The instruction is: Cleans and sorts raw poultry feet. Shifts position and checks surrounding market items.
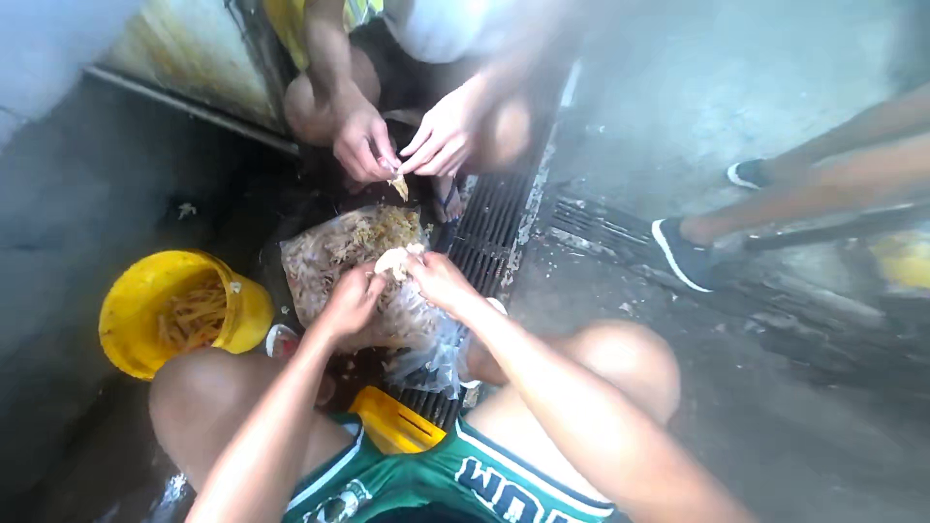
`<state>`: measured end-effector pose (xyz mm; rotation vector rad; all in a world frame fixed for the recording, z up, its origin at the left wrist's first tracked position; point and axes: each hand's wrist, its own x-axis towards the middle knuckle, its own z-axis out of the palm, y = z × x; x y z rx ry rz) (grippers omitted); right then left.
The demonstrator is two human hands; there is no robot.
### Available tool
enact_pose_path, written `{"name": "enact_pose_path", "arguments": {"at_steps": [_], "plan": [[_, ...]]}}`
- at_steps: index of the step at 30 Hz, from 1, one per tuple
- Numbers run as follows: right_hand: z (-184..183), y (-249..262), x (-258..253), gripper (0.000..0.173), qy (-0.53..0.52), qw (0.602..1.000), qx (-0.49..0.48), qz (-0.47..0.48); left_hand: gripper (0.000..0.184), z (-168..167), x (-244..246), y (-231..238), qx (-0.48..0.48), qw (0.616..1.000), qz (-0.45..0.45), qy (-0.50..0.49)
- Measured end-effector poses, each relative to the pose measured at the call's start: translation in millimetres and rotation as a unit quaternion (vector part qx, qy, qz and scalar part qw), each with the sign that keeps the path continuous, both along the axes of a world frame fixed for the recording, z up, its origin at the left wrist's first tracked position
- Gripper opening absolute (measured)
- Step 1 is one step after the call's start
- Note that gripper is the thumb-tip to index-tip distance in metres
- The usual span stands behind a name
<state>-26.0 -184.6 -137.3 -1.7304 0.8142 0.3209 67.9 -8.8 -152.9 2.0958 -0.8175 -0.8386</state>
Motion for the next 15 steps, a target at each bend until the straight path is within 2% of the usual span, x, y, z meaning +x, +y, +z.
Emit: {"name": "enact_pose_path", "arguments": {"at_steps": [2,4,6,8,11,15], "plan": [[3.2,2.8,0.3,0.055,-0.047,0.999,0.010,-0.023,0.032,18.0,-1.5,2.5,-0.015,0.998,-0.040,-0.036],[4.6,4.7,-1.7,0.048,-0.110,0.993,0.024,-0.029,0.032,19.6,-0.7,7.8,-0.044,0.998,-0.037,-0.036],[10.3,6.5,-5.5,0.039,-0.175,0.984,0.043,0.010,0.033,11.5,-2.2,13.7,-0.091,0.996,0.009,0.017],[15.4,9.2,-8.5,0.035,-0.220,0.972,0.009,0.077,0.035,9.4,-7.7,13.2,-0.127,0.988,0.049,0.076],[20.6,13.6,-11.2,0.033,-0.232,0.961,-0.067,0.136,0.036,12.4,-17.0,9.9,-0.152,0.979,0.063,0.123],[24.8,17.2,-5.5,0.035,-0.197,0.975,-0.037,0.094,0.035,9.0,-18.9,9.0,-0.166,0.979,0.066,0.094]]}}
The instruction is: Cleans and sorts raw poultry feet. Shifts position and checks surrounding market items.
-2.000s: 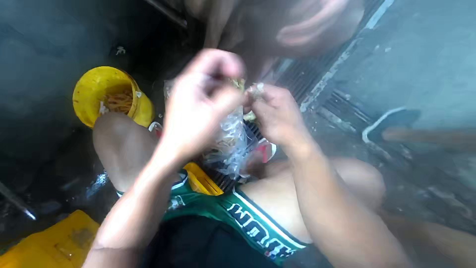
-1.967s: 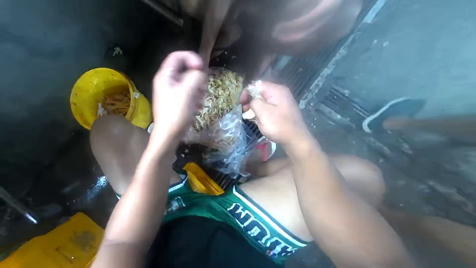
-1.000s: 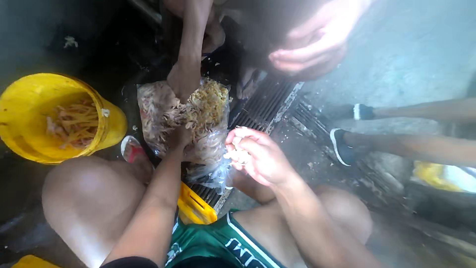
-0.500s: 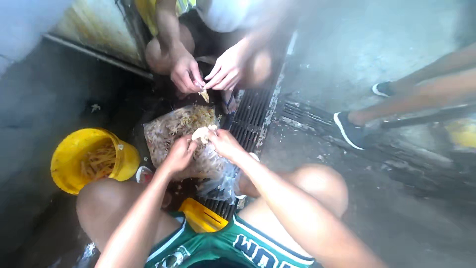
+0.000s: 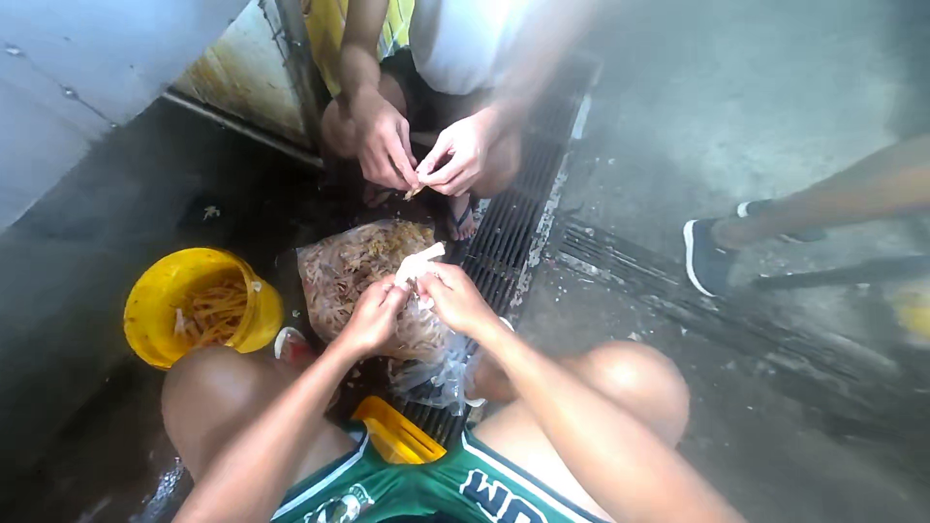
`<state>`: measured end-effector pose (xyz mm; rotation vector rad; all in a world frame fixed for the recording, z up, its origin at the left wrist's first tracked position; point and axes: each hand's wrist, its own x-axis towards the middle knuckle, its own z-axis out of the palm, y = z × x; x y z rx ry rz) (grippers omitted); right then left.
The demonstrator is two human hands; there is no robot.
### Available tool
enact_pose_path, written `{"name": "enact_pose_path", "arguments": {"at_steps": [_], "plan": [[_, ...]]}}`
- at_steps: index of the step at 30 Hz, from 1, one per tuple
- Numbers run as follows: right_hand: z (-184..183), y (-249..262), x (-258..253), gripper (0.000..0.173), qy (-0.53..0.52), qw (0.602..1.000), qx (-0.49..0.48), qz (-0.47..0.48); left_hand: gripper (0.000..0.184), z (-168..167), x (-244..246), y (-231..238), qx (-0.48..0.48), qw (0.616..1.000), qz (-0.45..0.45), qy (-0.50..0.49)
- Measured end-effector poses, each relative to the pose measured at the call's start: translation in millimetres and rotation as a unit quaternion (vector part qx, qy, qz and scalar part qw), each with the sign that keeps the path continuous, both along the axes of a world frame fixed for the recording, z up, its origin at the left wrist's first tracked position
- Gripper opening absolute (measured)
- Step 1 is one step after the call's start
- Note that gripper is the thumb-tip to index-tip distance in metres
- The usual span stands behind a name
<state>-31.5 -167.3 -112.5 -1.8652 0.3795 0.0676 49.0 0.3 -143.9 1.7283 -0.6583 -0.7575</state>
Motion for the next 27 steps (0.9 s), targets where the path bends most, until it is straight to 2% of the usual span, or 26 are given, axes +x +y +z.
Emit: {"name": "enact_pose_path", "arguments": {"at_steps": [4,7,9,11,13,15,18,21,24,27], "plan": [[-5.7,1.9,3.4,0.042,0.005,0.999,0.027,-0.016,0.033,3.4,2.9,0.8,0.021,0.991,-0.060,-0.116],[0.1,2.0,5.4,0.039,0.025,0.998,-0.063,-0.017,0.043,18.5,8.6,4.9,0.092,0.971,-0.156,-0.157],[6.5,1.6,5.5,0.038,0.054,0.990,-0.130,0.018,0.052,29.3,19.2,12.2,0.171,0.958,-0.174,-0.152],[7.4,5.4,3.6,0.040,0.073,0.981,-0.174,0.038,0.057,37.5,30.1,21.5,0.204,0.959,-0.131,-0.145],[6.4,10.2,2.9,0.038,0.100,0.974,-0.194,0.059,0.056,41.0,36.1,23.4,0.184,0.968,-0.082,-0.148],[6.2,15.7,3.2,0.031,0.121,0.970,-0.197,0.068,0.050,40.4,34.3,15.1,0.128,0.979,-0.057,-0.148],[8.0,23.4,2.0,0.026,0.141,0.967,-0.197,0.076,0.031,32.0,25.1,-1.0,0.071,0.985,-0.053,-0.146],[10.4,24.6,-0.7,0.034,0.108,0.972,-0.186,0.089,0.027,30.5,24.8,-5.1,0.077,0.986,-0.038,-0.140],[15.2,20.6,-2.0,0.043,0.057,0.983,-0.165,0.056,0.031,23.8,24.1,-8.0,0.033,0.998,0.048,-0.026],[14.5,20.8,-14.6,0.040,-0.031,0.986,-0.159,0.032,0.039,18.6,37.5,-4.8,0.013,0.980,0.171,0.105]]}}
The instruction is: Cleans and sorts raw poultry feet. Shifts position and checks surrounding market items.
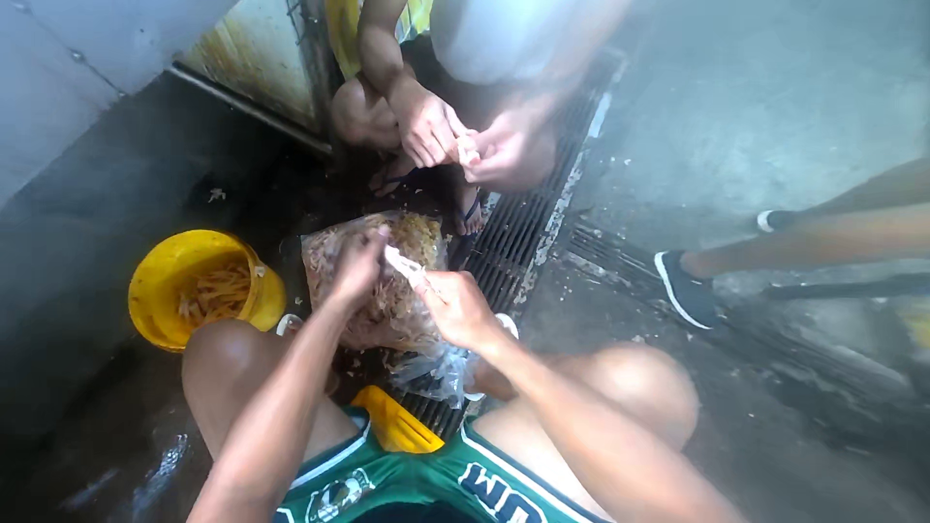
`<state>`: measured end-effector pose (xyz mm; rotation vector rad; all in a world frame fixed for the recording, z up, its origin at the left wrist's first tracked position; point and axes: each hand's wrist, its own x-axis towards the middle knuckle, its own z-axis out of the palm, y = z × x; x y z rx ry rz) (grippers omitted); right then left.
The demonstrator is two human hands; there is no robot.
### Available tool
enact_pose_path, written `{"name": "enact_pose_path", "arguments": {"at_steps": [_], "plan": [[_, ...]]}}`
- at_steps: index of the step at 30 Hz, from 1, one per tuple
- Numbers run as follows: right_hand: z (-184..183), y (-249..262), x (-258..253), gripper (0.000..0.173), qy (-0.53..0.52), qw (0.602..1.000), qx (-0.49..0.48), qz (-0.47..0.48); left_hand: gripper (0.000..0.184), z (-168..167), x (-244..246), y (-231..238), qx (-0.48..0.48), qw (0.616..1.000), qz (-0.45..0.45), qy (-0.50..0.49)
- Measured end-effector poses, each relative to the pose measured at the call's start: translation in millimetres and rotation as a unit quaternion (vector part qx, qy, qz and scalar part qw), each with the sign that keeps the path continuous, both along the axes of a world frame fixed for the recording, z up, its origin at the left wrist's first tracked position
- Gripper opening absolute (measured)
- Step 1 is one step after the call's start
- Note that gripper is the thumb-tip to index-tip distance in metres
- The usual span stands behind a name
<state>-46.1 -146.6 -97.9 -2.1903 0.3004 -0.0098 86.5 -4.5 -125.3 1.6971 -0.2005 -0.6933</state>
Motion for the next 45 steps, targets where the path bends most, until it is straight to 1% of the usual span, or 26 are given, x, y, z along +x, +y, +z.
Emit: {"name": "enact_pose_path", "arguments": {"at_steps": [1,2,3,5,7,8,10,11,14,16,18,20,23,26,31,33,35,36,37,38,40,42,44,45], "plan": [[0.4,0.6,-4.5,0.041,-0.017,1.000,0.001,-0.007,0.035,3.6,8.9,1.2,-0.025,0.999,0.039,0.017],[1.0,-0.8,-7.0,0.041,-0.029,0.999,0.006,-0.018,0.028,7.8,16.6,2.1,-0.065,0.996,0.060,0.024],[1.8,-4.1,-7.2,0.041,-0.032,0.999,0.012,-0.032,0.025,13.5,19.3,4.8,-0.103,0.993,0.048,0.023],[5.2,-13.8,-2.7,0.040,-0.019,0.998,0.029,-0.048,0.026,27.5,10.4,12.2,-0.135,0.990,-0.033,0.006],[8.9,-21.9,1.6,0.038,0.022,0.997,0.066,-0.034,0.026,27.4,0.1,14.7,-0.173,0.977,-0.125,0.015],[8.4,-23.4,2.7,0.037,0.040,0.995,0.091,-0.015,0.024,22.9,-2.7,12.4,-0.191,0.969,-0.154,0.025],[1.8,-18.7,3.3,0.032,0.047,0.990,0.129,0.032,0.019,14.7,-5.1,8.0,-0.196,0.963,-0.182,0.025],[0.4,-14.4,3.0,0.030,0.056,0.988,0.132,0.051,0.017,13.2,-6.1,6.5,-0.178,0.968,-0.179,0.013],[-2.7,-5.4,3.2,0.031,0.076,0.991,0.091,0.063,0.009,14.9,-9.2,4.7,-0.093,0.985,-0.141,-0.027],[-7.8,-1.8,3.1,0.035,0.072,0.995,0.042,0.063,0.014,17.2,-11.6,2.6,-0.027,0.994,-0.099,-0.042],[-9.4,2.9,2.4,0.038,0.060,0.996,0.005,0.062,0.016,19.2,-10.0,-4.4,0.019,0.996,-0.060,-0.065],[-5.9,6.6,2.6,0.035,0.041,0.997,-0.018,0.059,0.018,12.7,0.1,-11.4,0.040,0.995,-0.019,-0.092],[0.1,6.4,7.2,0.035,0.015,0.998,-0.035,0.053,0.022,10.1,7.0,-14.6,0.056,0.994,0.032,-0.087],[0.4,10.5,7.5,0.038,-0.001,0.999,-0.028,0.045,0.022,12.8,6.9,-14.5,0.068,0.994,0.053,-0.069],[-0.1,13.2,7.3,0.037,-0.026,0.999,-0.012,0.039,0.024,16.2,7.2,-14.3,0.075,0.993,0.068,-0.058],[0.4,17.3,1.1,0.037,-0.050,0.998,-0.003,0.044,0.025,13.1,14.3,-10.3,0.085,0.990,0.096,-0.058],[6.1,26.8,-16.3,0.038,-0.081,0.994,0.012,0.074,0.037,7.1,40.3,8.1,0.093,0.982,0.155,-0.047],[7.8,29.8,-23.9,0.040,-0.090,0.992,0.018,0.091,0.036,3.1,55.5,17.7,0.080,0.975,0.205,-0.044],[7.9,30.0,-28.0,0.039,-0.079,0.992,0.027,0.099,0.030,3.1,66.2,24.2,0.057,0.967,0.246,-0.045],[6.5,27.2,-27.9,0.037,-0.051,0.993,0.042,0.098,0.022,6.8,69.2,28.2,0.027,0.964,0.259,-0.049],[5.1,16.8,-18.2,0.033,0.024,0.990,0.115,0.076,0.015,18.1,58.9,26.2,-0.039,0.974,0.220,-0.046],[2.7,9.6,-10.3,0.037,0.070,0.972,0.219,0.044,0.013,27.7,34.1,16.1,-0.063,0.983,0.171,-0.023],[-3.8,10.6,-7.8,0.037,0.060,0.950,0.304,0.032,0.013,29.9,10.3,6.9,-0.055,0.987,0.148,-0.020],[-5.4,14.3,-6.8,0.033,0.050,0.947,0.316,0.029,0.012,26.3,2.5,3.3,-0.051,0.988,0.143,-0.035]]}}
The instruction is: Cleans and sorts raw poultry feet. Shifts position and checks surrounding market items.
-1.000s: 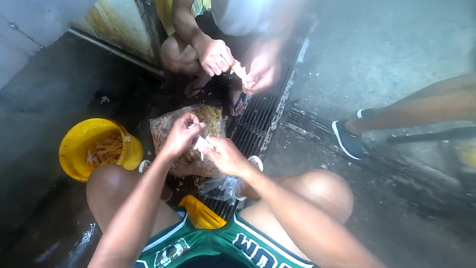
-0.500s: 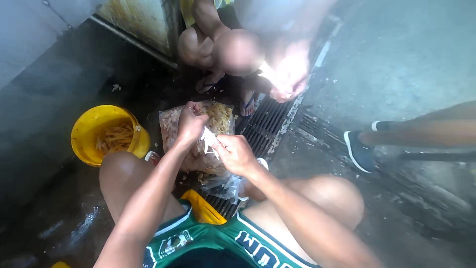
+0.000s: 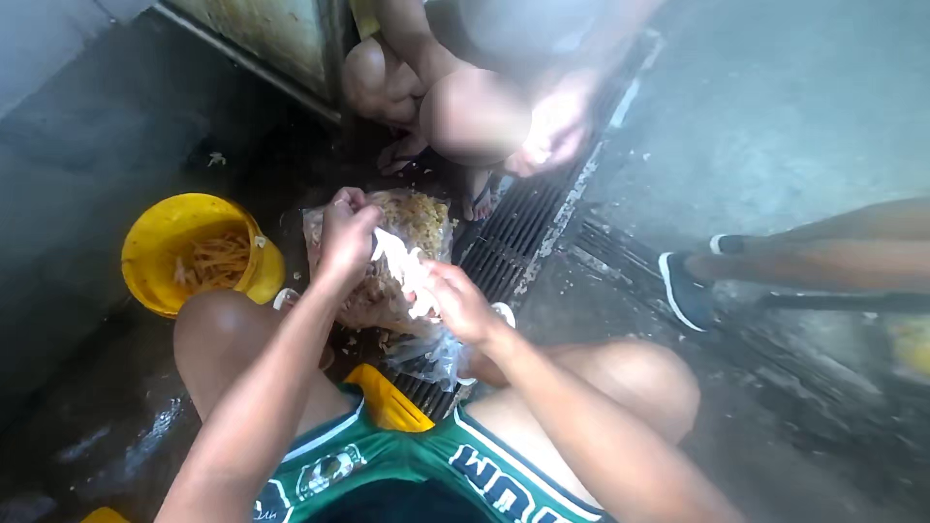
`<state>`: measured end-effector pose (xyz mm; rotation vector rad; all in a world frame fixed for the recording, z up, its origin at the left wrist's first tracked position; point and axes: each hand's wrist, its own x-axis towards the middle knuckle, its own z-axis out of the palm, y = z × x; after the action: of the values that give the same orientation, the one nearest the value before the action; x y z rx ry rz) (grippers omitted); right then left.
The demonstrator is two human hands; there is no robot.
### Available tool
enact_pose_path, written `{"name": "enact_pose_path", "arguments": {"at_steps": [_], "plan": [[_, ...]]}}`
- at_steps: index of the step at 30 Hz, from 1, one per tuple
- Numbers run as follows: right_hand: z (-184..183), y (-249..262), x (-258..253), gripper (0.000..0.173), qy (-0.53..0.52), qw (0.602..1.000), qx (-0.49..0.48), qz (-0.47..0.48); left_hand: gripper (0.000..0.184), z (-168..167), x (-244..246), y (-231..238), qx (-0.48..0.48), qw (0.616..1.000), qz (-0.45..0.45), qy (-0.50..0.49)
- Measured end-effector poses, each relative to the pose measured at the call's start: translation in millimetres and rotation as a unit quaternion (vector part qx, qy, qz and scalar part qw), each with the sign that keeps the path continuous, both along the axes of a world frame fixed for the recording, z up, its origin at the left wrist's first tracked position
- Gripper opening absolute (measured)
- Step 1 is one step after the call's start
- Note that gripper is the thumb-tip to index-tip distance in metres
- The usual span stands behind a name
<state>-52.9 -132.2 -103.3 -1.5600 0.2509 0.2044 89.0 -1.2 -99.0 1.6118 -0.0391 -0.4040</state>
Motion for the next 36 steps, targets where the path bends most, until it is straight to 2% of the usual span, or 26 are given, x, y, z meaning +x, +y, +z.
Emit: {"name": "enact_pose_path", "arguments": {"at_steps": [3,6,9,12,14,17,19,23,27,30,33,35,36], "plan": [[-0.4,13.7,4.0,0.024,-0.005,0.996,-0.078,-0.040,0.012,-11.8,-9.6,-7.2,0.016,0.999,0.000,-0.036],[1.8,13.6,8.0,0.030,-0.010,0.990,-0.136,-0.032,0.013,-13.7,-1.8,-9.5,0.070,0.997,0.014,-0.031],[7.7,11.7,8.2,0.033,-0.061,0.988,-0.139,-0.011,0.011,-15.4,10.6,-11.6,0.093,0.995,0.034,0.000],[15.4,18.1,-17.0,0.029,-0.109,0.981,-0.140,0.072,0.020,-36.6,52.4,13.3,0.042,0.987,0.152,0.044],[13.5,20.8,-28.1,0.030,-0.116,0.980,-0.134,0.092,0.010,-33.2,75.5,27.4,-0.022,0.972,0.229,0.044],[10.7,9.5,-12.7,0.028,-0.041,0.993,-0.090,0.062,0.006,-8.9,60.2,23.7,-0.095,0.979,0.182,0.011],[6.5,1.9,-3.8,0.030,0.003,0.998,-0.055,0.032,0.009,-6.8,37.3,12.4,-0.125,0.982,0.137,0.024],[0.4,3.5,3.0,0.042,0.037,0.999,0.013,-0.002,0.009,-8.6,7.7,-3.8,-0.094,0.987,0.108,0.068],[-3.2,13.3,7.3,0.033,0.013,0.983,0.178,-0.053,0.009,-15.0,-2.9,-10.3,-0.059,0.996,0.069,0.010],[-5.8,15.4,11.1,0.024,0.011,0.983,0.159,-0.086,0.011,-13.8,-8.5,-10.1,-0.049,0.997,0.046,-0.030],[-5.0,15.7,9.1,0.021,-0.043,0.991,0.112,-0.066,0.013,-9.5,-6.5,-10.0,-0.007,0.998,0.053,-0.042],[6.3,21.7,4.0,0.024,-0.089,0.992,0.090,-0.020,0.009,-9.0,7.4,-4.9,0.023,0.995,0.097,0.012],[16.0,25.2,-4.8,0.027,-0.113,0.991,0.068,0.018,0.013,-16.0,24.0,3.7,-0.002,0.988,0.145,0.052]]}}
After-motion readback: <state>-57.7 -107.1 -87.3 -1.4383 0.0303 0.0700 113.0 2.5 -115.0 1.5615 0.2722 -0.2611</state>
